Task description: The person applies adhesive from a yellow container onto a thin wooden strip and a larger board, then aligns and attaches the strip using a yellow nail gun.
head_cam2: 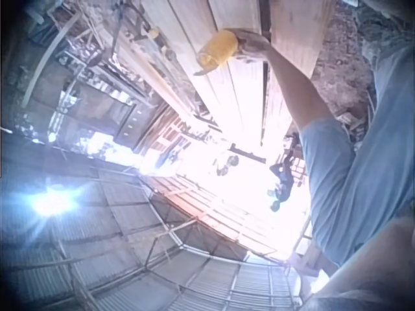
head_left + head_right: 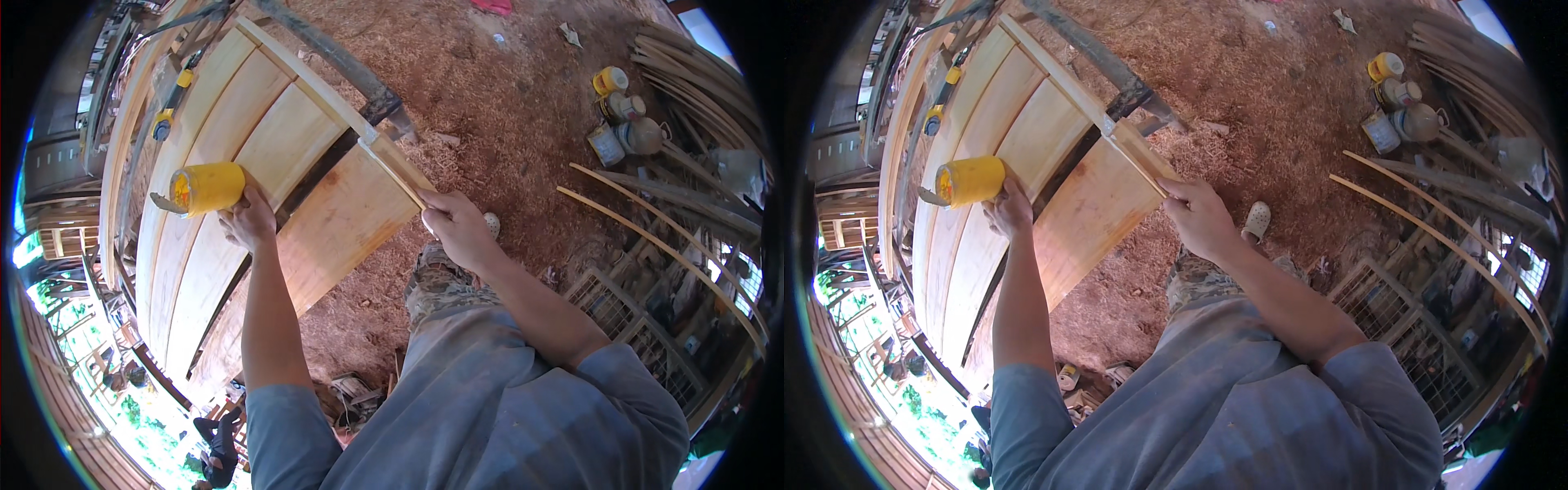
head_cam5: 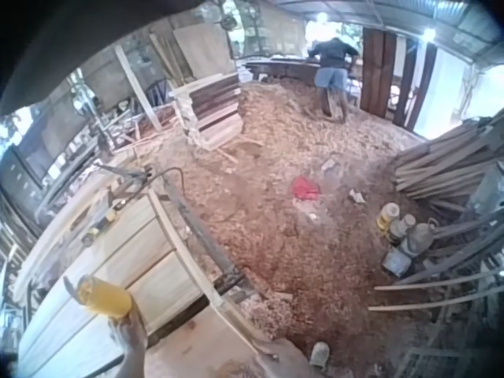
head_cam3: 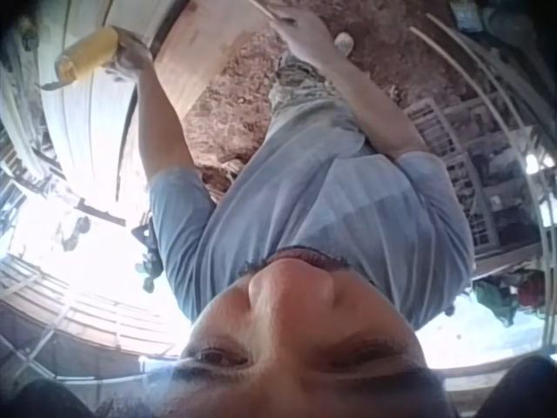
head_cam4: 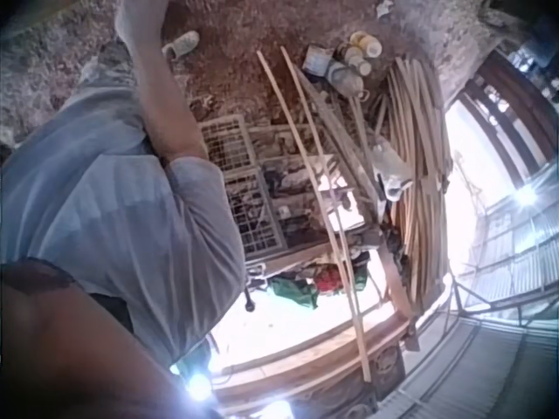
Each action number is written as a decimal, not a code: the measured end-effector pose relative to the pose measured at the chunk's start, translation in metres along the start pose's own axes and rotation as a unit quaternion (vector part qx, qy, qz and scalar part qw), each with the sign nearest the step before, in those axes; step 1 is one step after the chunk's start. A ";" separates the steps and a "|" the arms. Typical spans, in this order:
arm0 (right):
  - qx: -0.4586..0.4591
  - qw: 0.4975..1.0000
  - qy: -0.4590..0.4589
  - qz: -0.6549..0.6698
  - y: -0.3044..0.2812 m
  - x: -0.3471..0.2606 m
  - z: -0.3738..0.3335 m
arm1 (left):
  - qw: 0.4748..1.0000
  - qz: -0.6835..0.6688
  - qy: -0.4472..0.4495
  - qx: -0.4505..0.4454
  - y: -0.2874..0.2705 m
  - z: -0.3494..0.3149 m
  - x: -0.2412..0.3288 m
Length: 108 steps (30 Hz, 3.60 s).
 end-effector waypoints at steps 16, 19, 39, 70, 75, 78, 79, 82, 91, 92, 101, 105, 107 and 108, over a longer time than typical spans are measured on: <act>0.040 0.999 -0.014 -0.031 -0.009 0.021 -0.024 | 1.000 0.026 0.002 0.013 -0.001 0.002 -0.003; 0.042 0.997 -0.026 -0.052 -0.007 0.025 -0.032 | 1.000 0.017 0.004 0.015 0.000 0.002 -0.002; 0.016 1.000 -0.005 -0.017 -0.016 0.046 -0.063 | 1.000 0.011 -0.006 -0.002 0.003 0.003 -0.003; -0.106 0.973 0.158 0.130 -0.042 0.068 -0.082 | 1.000 0.004 -0.003 0.019 0.004 0.007 -0.005; -0.149 0.964 0.190 0.107 -0.052 0.063 -0.082 | 1.000 0.015 -0.005 0.007 0.005 0.008 -0.007; -0.141 0.960 0.200 0.138 -0.051 0.071 -0.083 | 1.000 0.019 -0.006 0.007 0.006 0.011 -0.010; -0.096 0.981 0.139 0.094 -0.054 0.067 -0.081 | 1.000 0.013 -0.003 0.012 0.006 0.009 -0.009; 0.000 1.000 0.010 0.001 -0.052 0.072 -0.078 | 1.000 0.011 -0.003 0.011 0.006 0.008 -0.006; 0.055 0.995 -0.057 -0.066 -0.042 0.062 -0.084 | 1.000 0.004 -0.001 0.006 0.005 0.009 -0.008; 0.020 1.000 -0.015 -0.004 -0.038 0.067 -0.084 | 1.000 0.010 -0.008 -0.001 0.005 0.010 -0.009; 0.000 0.996 0.054 0.076 -0.030 0.064 -0.084 | 1.000 0.003 -0.003 0.017 0.003 0.004 -0.004; 0.002 0.999 0.039 0.003 -0.036 0.043 -0.076 | 1.000 0.004 0.003 0.009 0.003 0.004 -0.003; -0.009 1.000 0.022 0.002 -0.034 0.039 -0.074 | 1.000 0.010 -0.004 0.016 0.003 0.006 -0.004; -0.009 1.000 0.022 0.003 -0.033 0.036 -0.073 | 1.000 0.011 -0.003 0.016 0.003 0.007 -0.006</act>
Point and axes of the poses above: each hand's wrist, its own z-axis towards the middle knuckle, its own y-axis out of the palm, x = y × z, the point moved 4 cm from there along z, towards the middle knuckle, and after that the axes turned 13 degrees about -z, right-handed, at the moved point
